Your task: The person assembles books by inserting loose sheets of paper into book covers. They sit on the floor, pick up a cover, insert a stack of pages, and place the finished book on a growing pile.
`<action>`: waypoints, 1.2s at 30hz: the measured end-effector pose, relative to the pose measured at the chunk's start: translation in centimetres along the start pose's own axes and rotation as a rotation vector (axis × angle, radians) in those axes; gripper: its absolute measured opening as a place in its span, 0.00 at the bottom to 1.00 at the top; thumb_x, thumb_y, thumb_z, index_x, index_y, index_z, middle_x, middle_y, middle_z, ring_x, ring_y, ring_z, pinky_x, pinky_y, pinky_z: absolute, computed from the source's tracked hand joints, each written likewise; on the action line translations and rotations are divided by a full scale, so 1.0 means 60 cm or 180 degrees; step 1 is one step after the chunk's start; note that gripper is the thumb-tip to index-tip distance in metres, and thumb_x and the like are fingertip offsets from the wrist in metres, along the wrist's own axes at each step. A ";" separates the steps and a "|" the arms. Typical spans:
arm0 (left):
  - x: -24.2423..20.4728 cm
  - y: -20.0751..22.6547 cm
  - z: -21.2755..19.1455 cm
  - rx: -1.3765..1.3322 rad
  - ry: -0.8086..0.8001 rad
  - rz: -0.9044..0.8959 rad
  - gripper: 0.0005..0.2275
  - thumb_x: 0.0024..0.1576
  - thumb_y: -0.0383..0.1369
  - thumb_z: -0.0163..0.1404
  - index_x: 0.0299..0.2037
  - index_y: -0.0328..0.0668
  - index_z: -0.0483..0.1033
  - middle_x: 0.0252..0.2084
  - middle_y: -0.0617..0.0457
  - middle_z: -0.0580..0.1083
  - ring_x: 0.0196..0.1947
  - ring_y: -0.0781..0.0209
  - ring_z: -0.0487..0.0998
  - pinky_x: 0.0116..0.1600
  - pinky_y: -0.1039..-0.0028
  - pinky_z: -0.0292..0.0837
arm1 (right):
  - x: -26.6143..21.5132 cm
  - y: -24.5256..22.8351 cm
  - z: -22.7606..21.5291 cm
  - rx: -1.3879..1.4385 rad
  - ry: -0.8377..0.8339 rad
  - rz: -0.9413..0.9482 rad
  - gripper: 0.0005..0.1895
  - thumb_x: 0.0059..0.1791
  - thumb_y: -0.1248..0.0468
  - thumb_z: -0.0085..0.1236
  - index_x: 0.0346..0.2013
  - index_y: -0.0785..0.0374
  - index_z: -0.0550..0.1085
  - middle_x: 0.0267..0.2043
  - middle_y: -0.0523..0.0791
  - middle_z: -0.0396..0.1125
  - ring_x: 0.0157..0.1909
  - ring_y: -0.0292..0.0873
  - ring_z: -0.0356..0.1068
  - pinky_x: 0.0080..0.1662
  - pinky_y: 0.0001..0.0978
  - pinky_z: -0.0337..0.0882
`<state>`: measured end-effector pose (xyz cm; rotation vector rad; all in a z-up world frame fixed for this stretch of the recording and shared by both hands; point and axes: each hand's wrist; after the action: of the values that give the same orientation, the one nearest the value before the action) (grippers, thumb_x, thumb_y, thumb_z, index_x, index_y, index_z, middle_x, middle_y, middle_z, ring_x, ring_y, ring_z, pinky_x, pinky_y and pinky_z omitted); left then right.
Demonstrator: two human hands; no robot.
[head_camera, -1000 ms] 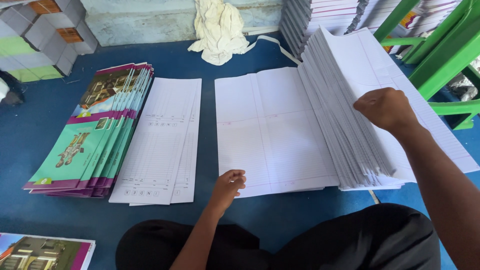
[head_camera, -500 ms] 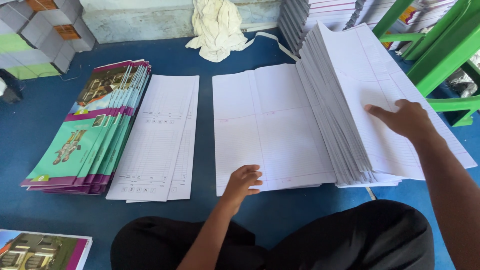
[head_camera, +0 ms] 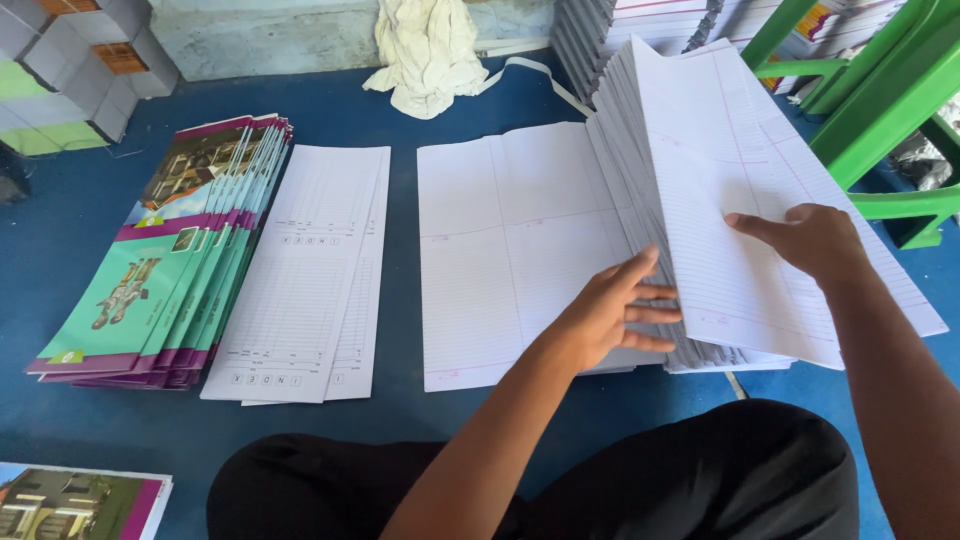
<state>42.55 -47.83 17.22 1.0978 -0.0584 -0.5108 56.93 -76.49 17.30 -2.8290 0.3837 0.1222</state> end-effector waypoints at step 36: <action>-0.008 -0.058 -0.049 -0.0992 0.0439 0.0069 0.30 0.52 0.31 0.51 0.68 0.39 0.61 0.56 0.35 0.71 0.59 0.42 0.74 0.55 0.52 0.78 | -0.094 -0.103 -0.040 0.3472 -0.1067 0.0486 0.31 0.49 0.56 0.60 0.60 0.74 0.67 0.56 0.62 0.69 0.52 0.54 0.75 0.52 0.47 0.77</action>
<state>41.71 -46.37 12.95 0.8234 0.1265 -0.4077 53.31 -70.07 21.93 -1.6701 0.4139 0.3018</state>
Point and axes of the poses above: each hand's wrist, its own x-axis towards the middle knuckle, its own z-axis out of the palm, y = z × x
